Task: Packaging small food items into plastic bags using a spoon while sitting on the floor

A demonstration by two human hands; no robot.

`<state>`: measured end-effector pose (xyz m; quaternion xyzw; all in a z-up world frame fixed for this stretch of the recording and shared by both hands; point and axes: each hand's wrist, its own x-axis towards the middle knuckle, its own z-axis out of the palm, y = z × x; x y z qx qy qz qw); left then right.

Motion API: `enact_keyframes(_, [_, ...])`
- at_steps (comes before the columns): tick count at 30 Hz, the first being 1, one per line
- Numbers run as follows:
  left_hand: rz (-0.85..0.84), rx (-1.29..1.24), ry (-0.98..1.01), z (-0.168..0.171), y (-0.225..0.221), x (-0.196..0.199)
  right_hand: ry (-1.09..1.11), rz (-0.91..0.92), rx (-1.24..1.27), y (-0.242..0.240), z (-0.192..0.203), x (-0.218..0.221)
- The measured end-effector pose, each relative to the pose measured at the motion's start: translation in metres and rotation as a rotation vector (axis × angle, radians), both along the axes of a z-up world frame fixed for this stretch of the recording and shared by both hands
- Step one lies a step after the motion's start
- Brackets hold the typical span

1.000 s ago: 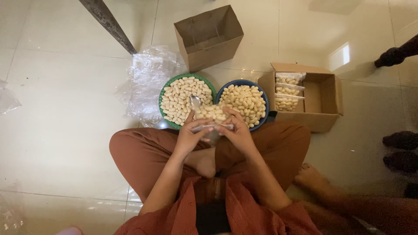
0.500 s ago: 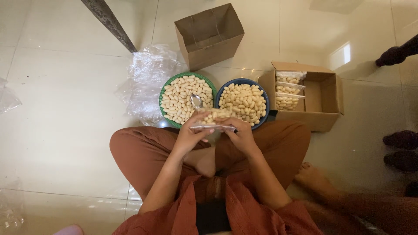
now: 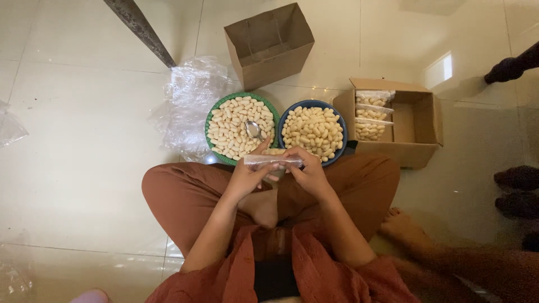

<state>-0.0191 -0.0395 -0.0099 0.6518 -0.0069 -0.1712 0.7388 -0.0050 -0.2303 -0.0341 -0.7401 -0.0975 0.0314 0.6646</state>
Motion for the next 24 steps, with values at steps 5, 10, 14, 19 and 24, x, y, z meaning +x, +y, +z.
enact_keyframes(5, [0.003, -0.110, 0.002, -0.016, 0.002, 0.002, -0.123, 0.033, -0.086, -0.001, 0.001, 0.001])
enact_keyframes(10, [0.144, -0.251, -0.015, 0.001, -0.006, 0.002, -0.308, -0.024, -0.150, 0.010, 0.033, 0.001])
enact_keyframes(14, [0.354, -0.380, 0.077, -0.012, -0.015, 0.008, -0.254, -0.130, -0.094, 0.018, 0.042, -0.001])
enact_keyframes(19, [0.546, -0.381, 0.150, -0.018, -0.024, 0.008, -0.212, -0.217, -0.056, 0.027, 0.041, -0.004])
enact_keyframes(24, [0.651, -0.531, 0.112, -0.043, -0.023, 0.014, 0.248, -0.334, 0.411, 0.027, -0.001, 0.002])
